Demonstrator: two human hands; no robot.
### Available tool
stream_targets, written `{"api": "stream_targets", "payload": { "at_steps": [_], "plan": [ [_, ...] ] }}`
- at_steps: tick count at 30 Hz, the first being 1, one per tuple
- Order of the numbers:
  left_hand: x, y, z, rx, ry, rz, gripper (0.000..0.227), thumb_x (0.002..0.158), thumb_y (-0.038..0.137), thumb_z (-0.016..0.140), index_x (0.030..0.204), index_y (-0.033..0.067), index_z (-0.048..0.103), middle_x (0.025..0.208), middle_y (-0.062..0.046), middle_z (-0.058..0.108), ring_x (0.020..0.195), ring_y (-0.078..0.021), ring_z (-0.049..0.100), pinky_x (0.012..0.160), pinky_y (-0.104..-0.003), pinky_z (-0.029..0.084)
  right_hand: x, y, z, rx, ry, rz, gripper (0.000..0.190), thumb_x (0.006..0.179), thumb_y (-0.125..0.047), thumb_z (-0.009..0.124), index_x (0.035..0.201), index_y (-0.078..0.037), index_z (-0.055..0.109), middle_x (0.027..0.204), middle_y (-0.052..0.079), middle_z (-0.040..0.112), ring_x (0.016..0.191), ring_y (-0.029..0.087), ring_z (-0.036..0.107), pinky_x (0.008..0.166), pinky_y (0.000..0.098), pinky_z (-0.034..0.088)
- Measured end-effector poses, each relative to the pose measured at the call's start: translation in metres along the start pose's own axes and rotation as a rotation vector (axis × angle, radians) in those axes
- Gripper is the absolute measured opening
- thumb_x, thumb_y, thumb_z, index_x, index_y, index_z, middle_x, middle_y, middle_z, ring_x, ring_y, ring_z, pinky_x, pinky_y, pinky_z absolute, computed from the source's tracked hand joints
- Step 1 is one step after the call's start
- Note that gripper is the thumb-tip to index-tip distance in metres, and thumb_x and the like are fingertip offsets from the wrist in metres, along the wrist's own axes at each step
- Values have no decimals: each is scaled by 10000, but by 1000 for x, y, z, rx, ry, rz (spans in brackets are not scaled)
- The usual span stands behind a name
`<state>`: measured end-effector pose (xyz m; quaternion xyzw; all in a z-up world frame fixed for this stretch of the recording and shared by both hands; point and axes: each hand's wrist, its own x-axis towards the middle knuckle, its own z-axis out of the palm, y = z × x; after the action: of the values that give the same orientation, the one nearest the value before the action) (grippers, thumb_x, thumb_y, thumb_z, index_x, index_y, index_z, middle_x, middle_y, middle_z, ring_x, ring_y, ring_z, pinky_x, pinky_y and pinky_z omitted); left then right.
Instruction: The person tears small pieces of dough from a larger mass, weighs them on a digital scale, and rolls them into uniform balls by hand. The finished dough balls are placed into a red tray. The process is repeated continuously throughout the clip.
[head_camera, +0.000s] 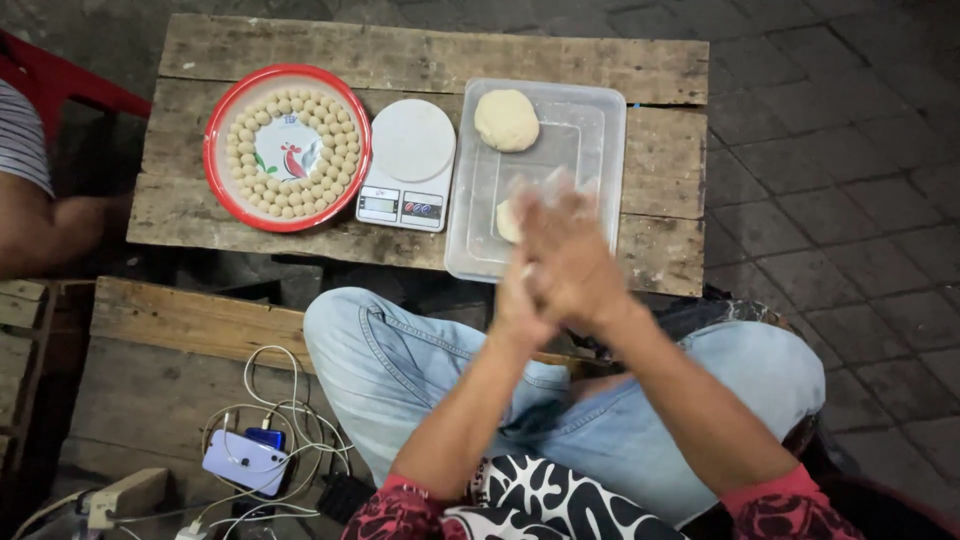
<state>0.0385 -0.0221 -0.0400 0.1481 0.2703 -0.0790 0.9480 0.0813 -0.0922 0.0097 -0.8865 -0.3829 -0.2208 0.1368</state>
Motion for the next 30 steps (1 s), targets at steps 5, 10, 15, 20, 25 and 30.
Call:
{"api": "stream_targets", "payload": {
  "at_steps": [5, 10, 15, 20, 25, 30],
  "plan": [
    [18, -43, 49, -625, -718, 1008, 711, 966, 746, 313, 1594, 414, 299, 1722, 81, 211, 1564, -398, 160, 1196, -676, 199, 4, -10, -10, 200, 24, -74, 717, 1074, -580, 174, 1673, -186, 191, 1751, 39, 108, 1593, 366, 8, 1247, 625, -30],
    [-20, 24, 23, 63, -372, 169, 335, 1154, 273, 423, 1321, 25, 573, 1269, -74, 646, 1252, -128, 551, 1138, -238, 362, -12, 6, 19, 0, -19, -5, 765, 1022, -600, 226, 1635, -157, 340, 1709, 75, 266, 1530, 448, 111, 1178, 688, 23],
    [12, 25, -1, 66, -322, 71, 430, 1126, 313, 434, 1403, 1, 537, 1194, -109, 607, 1160, -168, 544, 982, -202, 370, -7, 4, 24, 113, -18, -95, 800, 1004, -592, 113, 1658, -139, 201, 1738, 84, 177, 1566, 424, 146, 1191, 666, 84],
    [46, 20, -52, -242, -46, -183, 344, 1002, 234, 640, 1167, -59, 714, 1130, -263, 731, 1036, -368, 737, 871, -403, 644, 11, 11, -40, 503, 180, 264, 699, 1089, -501, 98, 1626, -101, 299, 1684, 58, 261, 1561, 285, 134, 1282, 502, 68],
    [60, 68, -69, 71, 71, -11, 339, 847, -17, 609, 1178, -32, 679, 1064, -185, 711, 917, -304, 734, 768, -345, 624, -5, 26, -67, 914, 361, 521, 712, 1138, -425, 80, 1506, 17, 500, 1525, 211, 510, 1465, 357, 433, 1271, 510, 285],
    [66, 162, -71, 467, 149, 341, 148, 908, -18, 667, 1047, 30, 670, 953, -172, 762, 703, -204, 689, 653, -278, 587, -12, 25, -89, 956, 249, 780, 932, 1035, -704, 140, 1398, 37, 573, 1411, 228, 610, 1376, 329, 587, 1157, 426, 461]
  ]
}}
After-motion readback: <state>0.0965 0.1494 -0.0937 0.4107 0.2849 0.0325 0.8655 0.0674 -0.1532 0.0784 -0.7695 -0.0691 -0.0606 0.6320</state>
